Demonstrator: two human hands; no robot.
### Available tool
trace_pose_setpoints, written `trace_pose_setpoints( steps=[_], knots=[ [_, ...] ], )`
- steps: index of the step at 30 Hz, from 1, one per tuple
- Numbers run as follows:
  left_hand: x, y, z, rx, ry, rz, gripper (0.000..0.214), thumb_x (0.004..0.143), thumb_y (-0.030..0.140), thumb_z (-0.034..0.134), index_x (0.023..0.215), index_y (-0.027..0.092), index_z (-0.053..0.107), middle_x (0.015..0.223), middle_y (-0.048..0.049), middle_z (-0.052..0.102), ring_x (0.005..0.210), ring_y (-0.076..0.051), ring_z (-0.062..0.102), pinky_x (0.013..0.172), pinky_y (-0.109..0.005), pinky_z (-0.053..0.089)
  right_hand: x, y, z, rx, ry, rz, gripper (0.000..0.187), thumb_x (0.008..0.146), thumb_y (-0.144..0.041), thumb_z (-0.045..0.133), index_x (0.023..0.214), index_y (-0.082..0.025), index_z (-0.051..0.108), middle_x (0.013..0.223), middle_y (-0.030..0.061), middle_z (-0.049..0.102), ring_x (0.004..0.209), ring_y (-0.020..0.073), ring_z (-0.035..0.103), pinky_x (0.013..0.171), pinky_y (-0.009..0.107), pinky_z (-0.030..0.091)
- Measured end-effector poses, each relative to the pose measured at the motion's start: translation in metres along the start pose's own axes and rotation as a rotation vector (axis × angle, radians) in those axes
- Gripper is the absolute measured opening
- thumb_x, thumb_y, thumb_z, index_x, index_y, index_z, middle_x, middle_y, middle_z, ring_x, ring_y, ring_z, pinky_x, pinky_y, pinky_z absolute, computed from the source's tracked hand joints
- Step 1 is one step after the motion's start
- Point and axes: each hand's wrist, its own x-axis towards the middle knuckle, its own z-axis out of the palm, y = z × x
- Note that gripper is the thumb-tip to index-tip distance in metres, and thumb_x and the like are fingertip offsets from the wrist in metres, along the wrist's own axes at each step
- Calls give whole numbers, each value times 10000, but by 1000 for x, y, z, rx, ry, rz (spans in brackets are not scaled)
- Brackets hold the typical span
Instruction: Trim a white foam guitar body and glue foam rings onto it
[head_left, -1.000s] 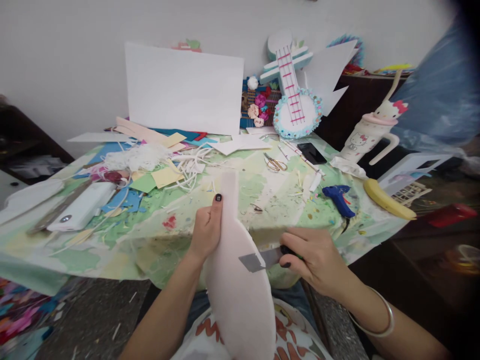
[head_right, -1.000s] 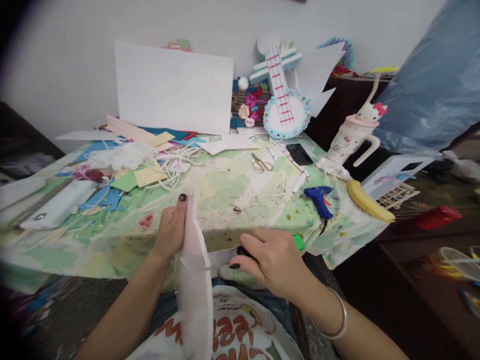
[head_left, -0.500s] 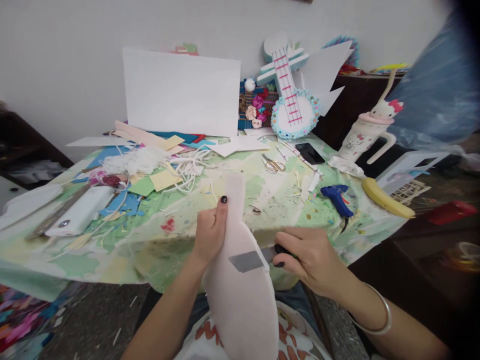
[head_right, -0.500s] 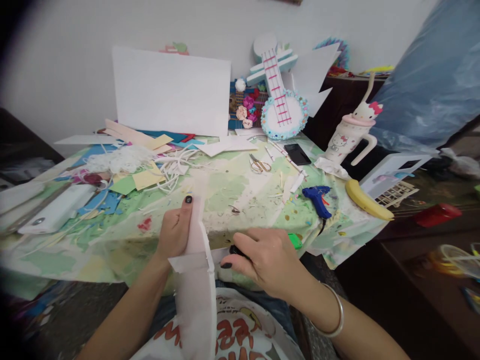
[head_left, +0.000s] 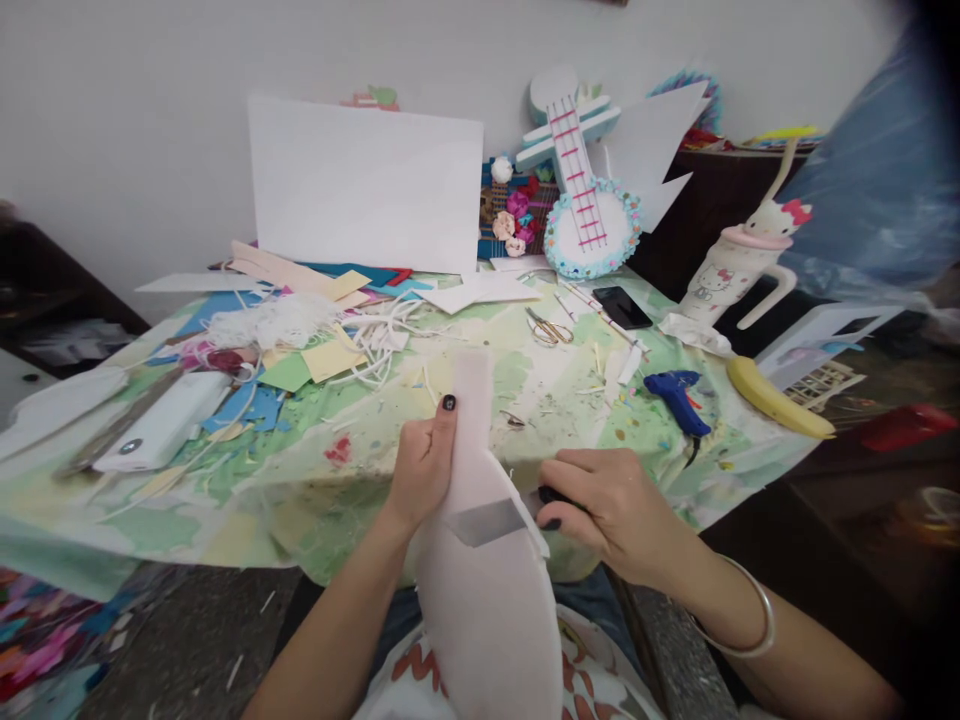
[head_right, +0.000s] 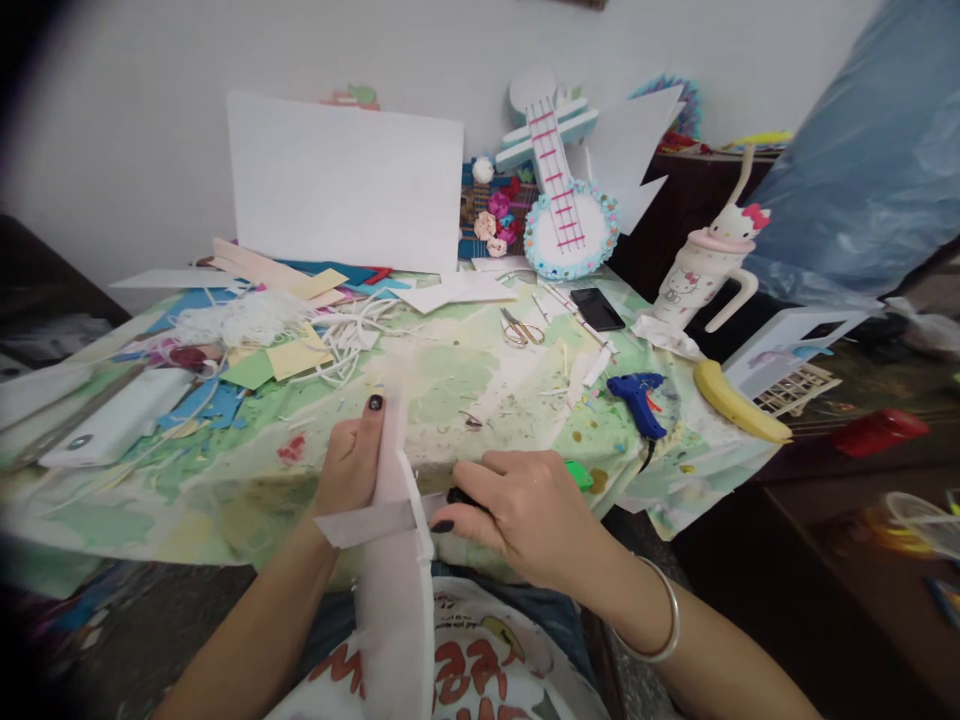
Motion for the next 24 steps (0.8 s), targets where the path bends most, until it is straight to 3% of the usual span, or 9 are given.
trace_pose_setpoints(
  steps=[24],
  knots=[
    [3, -1, 4, 23, -43, 53, 512, 858, 517, 375, 492, 201, 207, 471, 39, 206, 435, -73, 204, 394, -240, 140, -12, 30, 7, 142, -59, 105, 447, 937, -475, 275, 720, -168, 518, 601, -13, 469, 552, 96, 447, 547, 229, 264]
  ],
)
